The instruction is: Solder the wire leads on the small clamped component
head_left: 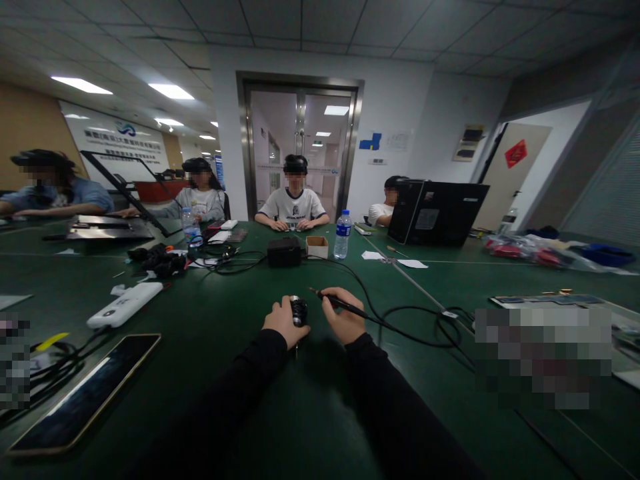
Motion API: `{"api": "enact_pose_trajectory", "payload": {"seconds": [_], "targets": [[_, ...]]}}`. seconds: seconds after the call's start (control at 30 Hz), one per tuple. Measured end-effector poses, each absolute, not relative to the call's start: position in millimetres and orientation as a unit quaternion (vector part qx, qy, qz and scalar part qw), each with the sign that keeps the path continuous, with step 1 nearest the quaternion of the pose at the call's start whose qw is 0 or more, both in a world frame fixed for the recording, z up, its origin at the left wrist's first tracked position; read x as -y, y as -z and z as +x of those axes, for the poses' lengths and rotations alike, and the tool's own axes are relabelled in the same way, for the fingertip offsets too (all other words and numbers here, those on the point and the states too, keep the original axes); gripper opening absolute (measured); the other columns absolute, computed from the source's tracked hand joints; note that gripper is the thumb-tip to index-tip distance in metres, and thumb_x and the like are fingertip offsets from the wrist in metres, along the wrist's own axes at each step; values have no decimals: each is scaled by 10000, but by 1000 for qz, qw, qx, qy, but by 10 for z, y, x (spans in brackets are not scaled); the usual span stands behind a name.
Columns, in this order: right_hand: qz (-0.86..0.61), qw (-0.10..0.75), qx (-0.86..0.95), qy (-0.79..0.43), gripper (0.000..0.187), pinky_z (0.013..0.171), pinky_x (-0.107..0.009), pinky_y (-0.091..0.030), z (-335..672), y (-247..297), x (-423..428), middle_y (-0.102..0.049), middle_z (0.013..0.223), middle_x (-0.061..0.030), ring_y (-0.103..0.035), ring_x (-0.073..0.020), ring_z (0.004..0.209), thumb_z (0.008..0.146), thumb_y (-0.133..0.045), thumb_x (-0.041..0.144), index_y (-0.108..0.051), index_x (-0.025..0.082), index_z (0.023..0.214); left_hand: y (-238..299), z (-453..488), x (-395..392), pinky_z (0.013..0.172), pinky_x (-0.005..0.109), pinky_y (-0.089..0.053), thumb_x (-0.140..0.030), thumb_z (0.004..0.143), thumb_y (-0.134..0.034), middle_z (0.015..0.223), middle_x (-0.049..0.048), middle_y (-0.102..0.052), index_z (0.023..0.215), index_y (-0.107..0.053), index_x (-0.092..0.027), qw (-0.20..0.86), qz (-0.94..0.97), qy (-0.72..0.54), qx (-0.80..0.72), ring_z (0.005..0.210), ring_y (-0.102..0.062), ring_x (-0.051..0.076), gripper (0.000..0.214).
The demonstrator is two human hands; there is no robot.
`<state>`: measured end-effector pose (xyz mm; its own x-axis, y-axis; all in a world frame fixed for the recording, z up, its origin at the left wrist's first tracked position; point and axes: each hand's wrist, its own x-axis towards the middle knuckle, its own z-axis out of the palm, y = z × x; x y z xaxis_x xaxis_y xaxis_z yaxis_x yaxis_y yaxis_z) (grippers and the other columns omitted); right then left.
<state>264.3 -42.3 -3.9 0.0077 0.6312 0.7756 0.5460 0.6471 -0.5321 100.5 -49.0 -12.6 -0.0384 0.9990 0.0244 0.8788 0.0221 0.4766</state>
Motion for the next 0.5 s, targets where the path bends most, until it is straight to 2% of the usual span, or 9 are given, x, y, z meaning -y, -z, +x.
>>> {"api": "enact_pose_trajectory", "payload": {"seconds": [0.17,0.27,0.4,0.5], "targets": [[-417,574,704,-29,143,712,-304,-535,2640,46,416,-698,790,-37,-647,-179,716,788,-523,209,-664,210,811,137,1021,517,845,395,-463,-522,620,-694,1219,229,-525,1311,-360,-148,163,677,-188,-693,1053,-603,353,853],[-419,576,701,-26,144,714,-304,-536,2642,53,411,-699,791,-34,-654,-182,733,787,-524,211,-666,214,809,111,937,450,834,377,-469,-614,600,-680,1226,232,-558,1307,-395,-146,195,678,-196,-681,1051,-615,352,894],[-419,579,699,-27,142,697,-299,-539,2646,44,420,-700,787,-33,-655,-181,719,787,-529,219,-669,214,809,60,755,168,777,350,-484,-769,716,-426,1204,242,-614,1299,-456,-93,265,637,-215,-691,1014,-644,334,893],[-417,582,698,-28,141,691,-300,-539,2645,31,433,-700,780,-36,-654,-184,716,786,-527,220,-667,216,794,84,702,-85,820,364,-470,-734,807,-253,1201,242,-626,1191,-568,-77,262,621,-205,-710,1058,-626,338,824]]}}
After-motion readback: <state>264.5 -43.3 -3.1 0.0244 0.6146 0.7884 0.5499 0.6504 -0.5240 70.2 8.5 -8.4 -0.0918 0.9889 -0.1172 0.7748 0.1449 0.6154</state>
